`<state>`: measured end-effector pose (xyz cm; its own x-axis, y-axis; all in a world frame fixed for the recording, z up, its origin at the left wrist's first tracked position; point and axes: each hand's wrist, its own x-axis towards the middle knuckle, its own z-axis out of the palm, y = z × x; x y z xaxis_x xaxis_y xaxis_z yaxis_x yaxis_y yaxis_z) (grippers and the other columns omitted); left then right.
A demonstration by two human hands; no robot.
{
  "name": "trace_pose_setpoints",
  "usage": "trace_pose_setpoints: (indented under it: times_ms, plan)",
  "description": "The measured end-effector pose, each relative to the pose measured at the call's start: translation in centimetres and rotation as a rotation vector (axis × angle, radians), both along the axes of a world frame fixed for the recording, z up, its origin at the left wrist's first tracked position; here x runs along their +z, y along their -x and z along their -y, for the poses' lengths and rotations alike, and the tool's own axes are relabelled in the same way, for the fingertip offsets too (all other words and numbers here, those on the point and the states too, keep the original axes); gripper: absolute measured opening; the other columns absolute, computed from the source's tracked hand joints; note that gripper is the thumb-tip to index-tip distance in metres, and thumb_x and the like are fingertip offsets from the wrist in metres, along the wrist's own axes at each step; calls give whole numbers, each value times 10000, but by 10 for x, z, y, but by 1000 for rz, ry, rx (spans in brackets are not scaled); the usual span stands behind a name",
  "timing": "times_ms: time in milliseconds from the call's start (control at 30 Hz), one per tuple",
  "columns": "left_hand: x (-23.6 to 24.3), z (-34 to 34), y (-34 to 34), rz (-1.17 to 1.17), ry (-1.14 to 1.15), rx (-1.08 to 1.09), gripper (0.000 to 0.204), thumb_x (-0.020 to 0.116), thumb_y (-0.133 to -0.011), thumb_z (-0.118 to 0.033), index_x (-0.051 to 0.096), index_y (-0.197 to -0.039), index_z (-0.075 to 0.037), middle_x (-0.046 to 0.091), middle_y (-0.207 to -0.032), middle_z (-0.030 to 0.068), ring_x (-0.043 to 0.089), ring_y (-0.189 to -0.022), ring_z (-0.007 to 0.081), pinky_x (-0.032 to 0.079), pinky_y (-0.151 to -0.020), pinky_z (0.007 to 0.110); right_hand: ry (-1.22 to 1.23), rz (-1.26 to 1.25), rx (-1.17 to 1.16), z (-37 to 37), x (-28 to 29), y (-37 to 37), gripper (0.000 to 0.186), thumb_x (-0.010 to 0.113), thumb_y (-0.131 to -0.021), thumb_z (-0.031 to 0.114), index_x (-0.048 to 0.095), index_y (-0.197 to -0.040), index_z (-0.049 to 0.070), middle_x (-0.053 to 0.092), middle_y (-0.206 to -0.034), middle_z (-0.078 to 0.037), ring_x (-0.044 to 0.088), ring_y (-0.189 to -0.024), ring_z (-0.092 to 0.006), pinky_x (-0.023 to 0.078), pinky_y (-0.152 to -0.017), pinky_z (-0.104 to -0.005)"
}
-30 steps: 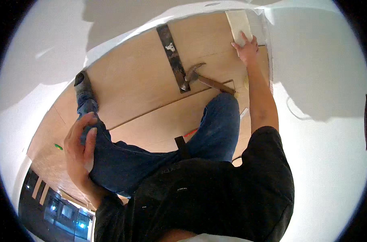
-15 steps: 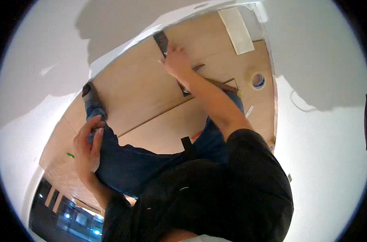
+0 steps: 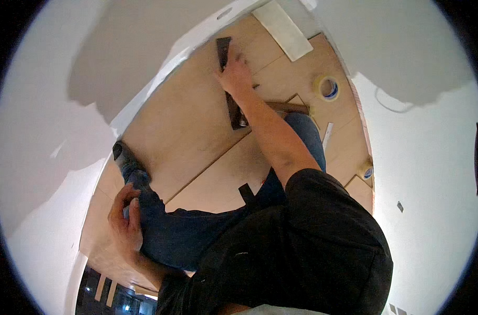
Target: The person positions wooden floor planks against a wall and uses a pull bar and a hammer to fit them together before marking a small wood piece with a pencil and square.
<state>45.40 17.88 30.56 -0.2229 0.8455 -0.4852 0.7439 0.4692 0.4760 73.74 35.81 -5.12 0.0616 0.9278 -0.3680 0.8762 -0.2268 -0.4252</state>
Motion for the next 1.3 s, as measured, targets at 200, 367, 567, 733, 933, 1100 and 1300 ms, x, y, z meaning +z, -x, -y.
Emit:
trace_pose_setpoints:
  times_ms: [200, 367, 567, 733, 933, 1100, 1300]
  plan:
    - [-1, 1, 2, 21, 22, 1, 332, 616, -1017, -143, 663, -1323, -26, 751, -1119, 153, 700, -1091, 245, 521, -999, 401, -135, 3, -440, -65, 6, -94, 1044, 724, -886, 413, 130, -1624, -26, 539, -1276, -388, 659, -1000, -486, 554, -923, -499]
    - [-3, -4, -1, 35, -1, -28, 317, 591, -1021, -113, 658, -1319, -23, 751, -1088, 138, 699, -1053, 243, 522, -981, 385, -124, -16, -563, -124, 4, -123, 1015, 669, -877, 354, 114, -1586, -113, 482, -1318, -433, 663, -1049, -485, 545, -960, -476]
    - [-6, -7, -2, 65, 25, 46, 316, 577, -1023, -103, 654, -1317, -16, 749, -1067, 135, 697, -1024, 240, 518, -970, 378, -31, 323, -175, -131, -31, -115, 657, 583, -928, 295, 475, -1399, -150, 421, -1403, -501, 584, -1196, -515, 512, -948, -553]
    - [-7, -5, 1, 72, -22, 0, 319, 577, -1028, -122, 653, -1316, -9, 741, -1067, 134, 688, -1033, 227, 513, -973, 376, 106, 429, 68, -125, -13, -107, 585, 489, -993, 304, 553, -1365, -141, 435, -1450, -457, 493, -1316, -540, 467, -999, -592]
    - [-5, -9, -5, -8, 13, 55, 327, 618, -1017, -156, 667, -1304, -9, 747, -1069, 140, 694, -1015, 227, 517, -962, 360, 161, 236, 296, -42, 28, -93, 506, 605, -972, 329, 612, -1275, -77, 592, -1334, -316, 583, -1238, -455, 506, -1027, -491]
    - [-2, 12, 6, -21, -26, 69, 341, 602, -1031, -196, 667, -1309, -10, 746, -1139, 146, 694, -1062, 227, 523, -963, 359, 199, 240, 381, 67, 5, -100, 334, 563, -945, 266, 697, -1122, 16, 699, -1222, -221, 671, -1121, -432, 536, -971, -533]
    - [-21, 48, 13, -202, -119, -38, 329, 587, -1025, -306, 671, -1240, -71, 724, -1111, 183, 686, -1073, 342, 545, -911, 457, 300, 335, 747, 68, -34, -158, 576, 726, -840, 342, 621, -1258, -40, 615, -1303, -319, 594, -1224, -448, 499, -1034, -501]
